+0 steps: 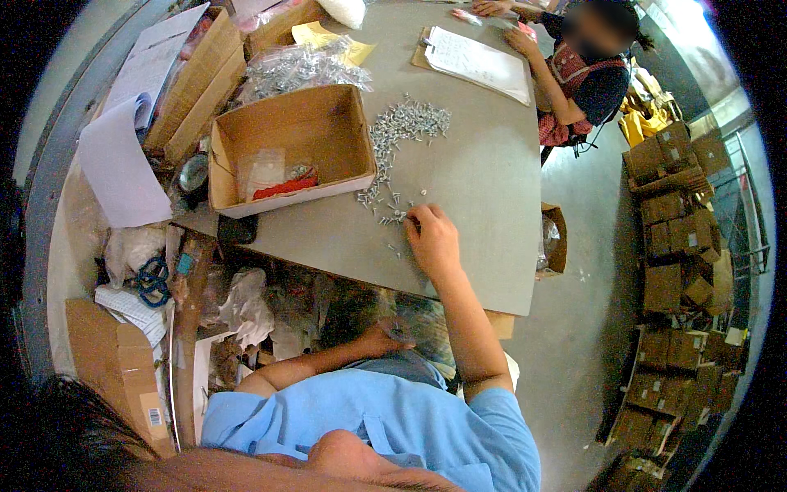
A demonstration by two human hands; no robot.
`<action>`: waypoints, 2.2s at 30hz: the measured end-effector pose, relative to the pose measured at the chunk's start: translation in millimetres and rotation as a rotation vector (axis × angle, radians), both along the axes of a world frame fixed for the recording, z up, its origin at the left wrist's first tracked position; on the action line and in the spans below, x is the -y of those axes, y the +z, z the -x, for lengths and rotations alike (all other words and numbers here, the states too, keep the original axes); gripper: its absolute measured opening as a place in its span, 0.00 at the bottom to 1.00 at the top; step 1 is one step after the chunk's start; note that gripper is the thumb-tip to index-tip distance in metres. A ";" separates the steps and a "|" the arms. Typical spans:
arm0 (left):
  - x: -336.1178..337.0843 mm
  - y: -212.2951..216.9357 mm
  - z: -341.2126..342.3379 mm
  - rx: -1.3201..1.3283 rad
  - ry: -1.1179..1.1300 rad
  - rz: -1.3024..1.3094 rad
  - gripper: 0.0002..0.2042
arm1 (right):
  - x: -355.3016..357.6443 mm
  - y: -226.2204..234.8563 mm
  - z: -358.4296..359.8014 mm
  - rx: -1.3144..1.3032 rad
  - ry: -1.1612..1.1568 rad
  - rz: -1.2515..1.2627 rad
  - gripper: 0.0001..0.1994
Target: The person picks up small metal screws from a pile on a table and places them one by one into a small transparent plastic bag.
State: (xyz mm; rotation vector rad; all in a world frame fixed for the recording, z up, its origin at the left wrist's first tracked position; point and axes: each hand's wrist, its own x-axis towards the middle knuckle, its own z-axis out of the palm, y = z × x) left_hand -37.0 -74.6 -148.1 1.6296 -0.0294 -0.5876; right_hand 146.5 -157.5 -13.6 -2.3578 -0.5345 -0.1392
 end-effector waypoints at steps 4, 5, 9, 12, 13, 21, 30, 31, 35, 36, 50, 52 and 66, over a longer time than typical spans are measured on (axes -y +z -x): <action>-1.0 2.8 0.2 0.007 0.005 -0.040 0.23 | 4.7 -0.8 6.4 -0.029 0.063 0.113 0.06; -0.2 3.8 1.6 0.012 0.033 -0.062 0.22 | 5.5 0.9 10.4 -0.060 0.100 0.090 0.07; 1.6 -1.5 3.3 0.088 0.064 0.024 0.19 | -0.4 8.6 25.8 -0.094 0.196 -0.027 0.07; -2.2 15.6 -2.8 0.093 0.023 0.028 0.18 | -5.8 6.8 32.7 0.075 0.247 -0.002 0.06; -1.3 9.8 -2.2 0.115 0.028 0.036 0.18 | -7.1 5.7 34.8 0.151 0.273 0.028 0.05; 4.3 -6.0 -0.7 0.142 0.077 0.076 0.15 | 31.8 31.7 63.1 -0.277 0.505 0.133 0.06; 10.2 -38.0 -14.9 0.223 0.069 0.147 0.09 | 42.4 26.5 68.3 -0.424 0.359 -0.049 0.07; 7.0 -36.6 -15.6 0.237 0.029 0.108 0.09 | 42.8 24.9 68.7 -0.395 0.366 -0.046 0.07; -16.1 -31.7 -18.7 0.285 -0.145 -0.012 0.11 | 41.0 16.3 78.1 -0.256 0.382 0.010 0.05; -26.2 -28.2 -18.5 0.260 -0.183 -0.038 0.12 | 39.4 16.0 82.9 -0.213 0.403 0.056 0.06; -93.1 120.2 -19.5 0.298 0.140 0.288 0.17 | 19.5 53.7 102.4 -0.054 0.653 -0.179 0.06; -92.4 122.3 -21.2 0.385 0.158 0.229 0.12 | 27.5 50.9 102.6 -0.148 0.589 -0.187 0.07; -87.2 164.3 -35.4 0.734 0.068 -0.136 0.07 | 26.8 54.6 106.4 -0.177 0.518 -0.266 0.05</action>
